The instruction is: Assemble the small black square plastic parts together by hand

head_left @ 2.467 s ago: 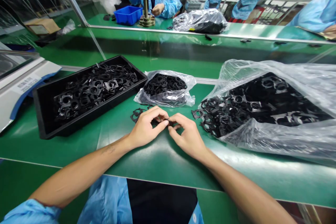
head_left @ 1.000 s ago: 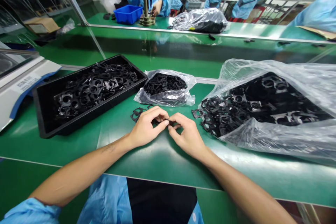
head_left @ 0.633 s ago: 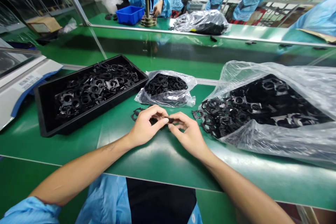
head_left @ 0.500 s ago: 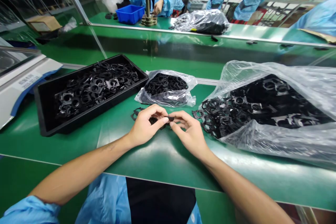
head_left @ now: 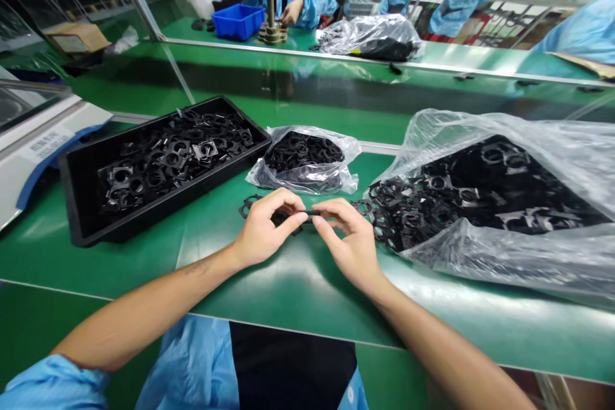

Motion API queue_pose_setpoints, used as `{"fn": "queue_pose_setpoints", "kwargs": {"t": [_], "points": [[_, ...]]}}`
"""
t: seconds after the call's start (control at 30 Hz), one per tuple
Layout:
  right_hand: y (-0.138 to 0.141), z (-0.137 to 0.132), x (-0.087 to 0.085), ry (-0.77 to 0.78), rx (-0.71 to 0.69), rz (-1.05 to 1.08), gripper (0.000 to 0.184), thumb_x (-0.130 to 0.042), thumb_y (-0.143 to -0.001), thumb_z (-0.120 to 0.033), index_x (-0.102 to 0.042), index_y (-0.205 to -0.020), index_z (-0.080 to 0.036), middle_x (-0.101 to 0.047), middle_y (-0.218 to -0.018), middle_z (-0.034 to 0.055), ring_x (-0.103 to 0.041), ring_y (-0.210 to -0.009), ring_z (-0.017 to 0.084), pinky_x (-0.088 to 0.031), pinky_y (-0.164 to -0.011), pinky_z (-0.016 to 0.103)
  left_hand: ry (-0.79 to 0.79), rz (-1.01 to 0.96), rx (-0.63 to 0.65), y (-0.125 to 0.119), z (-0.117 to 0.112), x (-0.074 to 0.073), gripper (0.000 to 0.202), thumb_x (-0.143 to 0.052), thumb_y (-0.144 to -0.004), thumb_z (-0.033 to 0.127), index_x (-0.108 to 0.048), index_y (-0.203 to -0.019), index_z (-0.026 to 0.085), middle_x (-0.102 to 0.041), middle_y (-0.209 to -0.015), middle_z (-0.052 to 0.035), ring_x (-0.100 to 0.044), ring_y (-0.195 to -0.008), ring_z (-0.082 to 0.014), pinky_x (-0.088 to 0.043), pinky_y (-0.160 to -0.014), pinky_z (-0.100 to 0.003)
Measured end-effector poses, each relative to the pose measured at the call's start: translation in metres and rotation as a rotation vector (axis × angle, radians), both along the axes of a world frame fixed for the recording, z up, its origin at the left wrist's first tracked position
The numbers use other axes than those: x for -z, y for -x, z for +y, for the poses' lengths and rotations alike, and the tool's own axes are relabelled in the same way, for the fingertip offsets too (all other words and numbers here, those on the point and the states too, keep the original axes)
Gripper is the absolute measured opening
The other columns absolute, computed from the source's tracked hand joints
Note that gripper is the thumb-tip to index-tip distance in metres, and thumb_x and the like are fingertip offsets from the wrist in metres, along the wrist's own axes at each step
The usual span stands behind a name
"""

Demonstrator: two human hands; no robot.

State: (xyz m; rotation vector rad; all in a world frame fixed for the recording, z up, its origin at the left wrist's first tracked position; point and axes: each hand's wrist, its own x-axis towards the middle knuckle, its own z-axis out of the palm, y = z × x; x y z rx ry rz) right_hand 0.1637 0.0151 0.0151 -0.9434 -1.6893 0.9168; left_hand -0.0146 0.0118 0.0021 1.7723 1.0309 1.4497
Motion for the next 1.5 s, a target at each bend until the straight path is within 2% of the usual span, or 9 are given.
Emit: {"fn": "queue_pose_setpoints", "kwargs": {"t": [0.23,0.83,1.27,1.5], "points": [[-0.0023,0.0015,-0.0023,-0.011,-0.007,0.003,0.008,-0.069,-0.092,-0.023,-0.076,-0.091,-0.024,-0.073,-0.095,0.005,-0.069,-0.089,0.019,-0.06,-0.075,0.031,-0.017,0.005,-0.008,0.0008,-0.0001,0.0012,0.009,-0.069,-0.091,0.022,-0.064,-0.086,0.018,-0.065,-0.079,-0.0001,-0.062,-0.071,-0.0119,-0.052,-0.068,-0.023],[0.0,-0.0003,-0.0005,0.05,-0.004,0.006,0.008,-0.065,-0.09,-0.021,-0.072,-0.095,-0.022,-0.07,-0.096,0.0039,-0.068,-0.084,0.017,-0.058,-0.073,0.028,0.018,0.024,-0.012,0.0015,-0.0002,0.0011,0.007,-0.069,-0.09,0.021,-0.064,-0.087,0.018,-0.065,-0.079,0.0001,-0.061,-0.072,-0.0125,-0.051,-0.07,-0.024],[0.0013,-0.0001,0.0001,0.059,-0.008,-0.04,0.007,-0.064,-0.089,-0.02,-0.07,-0.091,-0.021,-0.069,-0.089,0.0029,-0.067,-0.08,0.016,-0.058,-0.071,0.026,0.033,0.099,0.007,0.0015,-0.0011,0.001,0.007,-0.068,-0.09,0.021,-0.064,-0.086,0.018,-0.065,-0.078,0.0003,-0.061,-0.07,-0.0118,-0.052,-0.069,-0.023],[0.0008,0.0015,0.0012,0.098,0.003,0.011,0.007,-0.067,-0.089,-0.026,-0.072,-0.09,-0.021,-0.072,-0.091,0.0041,-0.068,-0.082,0.017,-0.059,-0.072,0.028,0.123,-0.028,0.024,-0.0005,0.0011,0.0035,0.015,-0.07,-0.09,0.032,-0.065,-0.087,0.018,-0.067,-0.078,-0.0003,-0.064,-0.07,-0.0126,-0.054,-0.067,-0.024]]}}
